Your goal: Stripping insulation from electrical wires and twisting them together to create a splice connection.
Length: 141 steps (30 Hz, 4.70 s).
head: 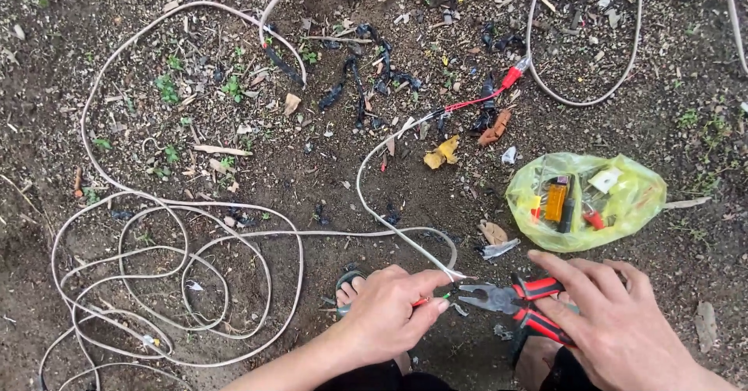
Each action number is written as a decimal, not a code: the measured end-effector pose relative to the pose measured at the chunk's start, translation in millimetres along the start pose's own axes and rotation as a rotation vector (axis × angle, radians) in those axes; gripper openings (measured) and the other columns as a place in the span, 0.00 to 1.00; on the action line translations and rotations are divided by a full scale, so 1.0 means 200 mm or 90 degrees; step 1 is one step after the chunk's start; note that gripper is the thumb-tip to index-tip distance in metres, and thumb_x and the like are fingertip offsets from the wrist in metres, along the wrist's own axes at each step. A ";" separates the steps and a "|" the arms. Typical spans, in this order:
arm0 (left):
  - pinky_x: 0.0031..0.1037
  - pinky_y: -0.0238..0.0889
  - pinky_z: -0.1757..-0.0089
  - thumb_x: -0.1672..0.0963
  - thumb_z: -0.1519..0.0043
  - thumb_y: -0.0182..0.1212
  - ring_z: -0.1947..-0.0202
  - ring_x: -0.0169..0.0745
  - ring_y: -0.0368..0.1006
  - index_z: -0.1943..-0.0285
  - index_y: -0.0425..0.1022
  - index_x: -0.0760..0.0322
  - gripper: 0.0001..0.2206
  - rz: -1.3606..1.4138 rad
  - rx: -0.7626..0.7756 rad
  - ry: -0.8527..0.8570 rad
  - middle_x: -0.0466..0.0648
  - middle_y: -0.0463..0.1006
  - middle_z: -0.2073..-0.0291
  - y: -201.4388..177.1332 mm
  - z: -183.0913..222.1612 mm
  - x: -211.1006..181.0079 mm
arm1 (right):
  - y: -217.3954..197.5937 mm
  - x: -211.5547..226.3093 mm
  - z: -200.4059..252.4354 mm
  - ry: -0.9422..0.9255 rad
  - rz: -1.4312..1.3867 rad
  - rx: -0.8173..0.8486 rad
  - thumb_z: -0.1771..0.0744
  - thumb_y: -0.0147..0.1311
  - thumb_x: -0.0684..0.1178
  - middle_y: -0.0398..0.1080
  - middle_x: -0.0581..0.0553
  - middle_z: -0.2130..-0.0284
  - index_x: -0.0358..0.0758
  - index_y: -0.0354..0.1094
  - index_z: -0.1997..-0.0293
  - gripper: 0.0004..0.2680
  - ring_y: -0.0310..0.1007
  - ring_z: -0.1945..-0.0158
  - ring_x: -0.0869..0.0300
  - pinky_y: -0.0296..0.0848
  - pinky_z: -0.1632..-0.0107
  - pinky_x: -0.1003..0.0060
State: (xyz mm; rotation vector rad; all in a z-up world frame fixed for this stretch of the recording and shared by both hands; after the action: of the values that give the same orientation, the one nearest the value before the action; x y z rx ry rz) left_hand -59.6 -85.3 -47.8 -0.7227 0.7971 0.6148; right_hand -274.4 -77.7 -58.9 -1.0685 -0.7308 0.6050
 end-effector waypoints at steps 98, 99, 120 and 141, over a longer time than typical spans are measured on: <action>0.42 0.64 0.46 0.56 0.52 0.77 0.40 0.52 0.66 0.37 0.70 0.58 0.32 -0.583 -0.406 0.045 0.52 0.72 0.39 -0.54 -0.24 -0.08 | -0.02 -0.48 0.43 0.414 -0.775 -0.147 0.42 0.60 0.36 0.81 0.43 0.41 0.36 0.82 0.52 0.16 0.80 0.36 0.52 0.77 0.36 0.54; 0.39 0.65 0.50 0.53 0.52 0.76 0.42 0.45 0.66 0.34 0.70 0.55 0.34 -0.543 -0.240 0.072 0.45 0.74 0.39 -0.38 -0.38 -0.13 | -0.06 -0.49 0.43 0.403 -0.769 -0.198 0.42 0.58 0.36 0.79 0.40 0.41 0.36 0.80 0.53 0.15 0.79 0.35 0.49 0.75 0.34 0.50; 0.19 0.47 0.73 0.50 0.28 0.49 0.78 0.24 0.53 0.53 0.75 0.61 0.13 0.308 -0.320 0.192 0.37 0.59 0.80 -0.67 -0.40 -0.38 | 1.10 -1.38 0.82 0.548 -0.158 0.073 0.38 0.62 0.52 0.63 0.31 0.32 0.35 0.75 0.51 0.15 0.73 0.41 0.41 0.69 0.30 0.39; 0.25 0.53 0.70 0.58 0.25 0.38 0.77 0.34 0.56 0.43 0.69 0.66 0.12 1.016 -0.278 0.055 0.44 0.65 0.78 -0.46 -0.60 -0.56 | 0.30 -0.46 -0.08 0.223 -0.644 -0.149 0.35 0.58 0.50 0.83 0.56 0.65 0.50 0.80 0.56 0.07 0.82 0.68 0.68 0.83 0.65 0.73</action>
State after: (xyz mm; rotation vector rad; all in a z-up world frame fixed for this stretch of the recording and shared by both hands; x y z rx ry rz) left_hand -104.3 -258.1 13.8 -0.3595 1.2645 2.2468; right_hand -324.4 -133.6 -140.6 -0.8367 -0.9218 -0.5306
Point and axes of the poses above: each hand's wrist, its own z-axis away from the middle knuckle, its own y-axis out of the palm, x = y × z, the point moved 10 cm from there along -z, towards the middle knuckle
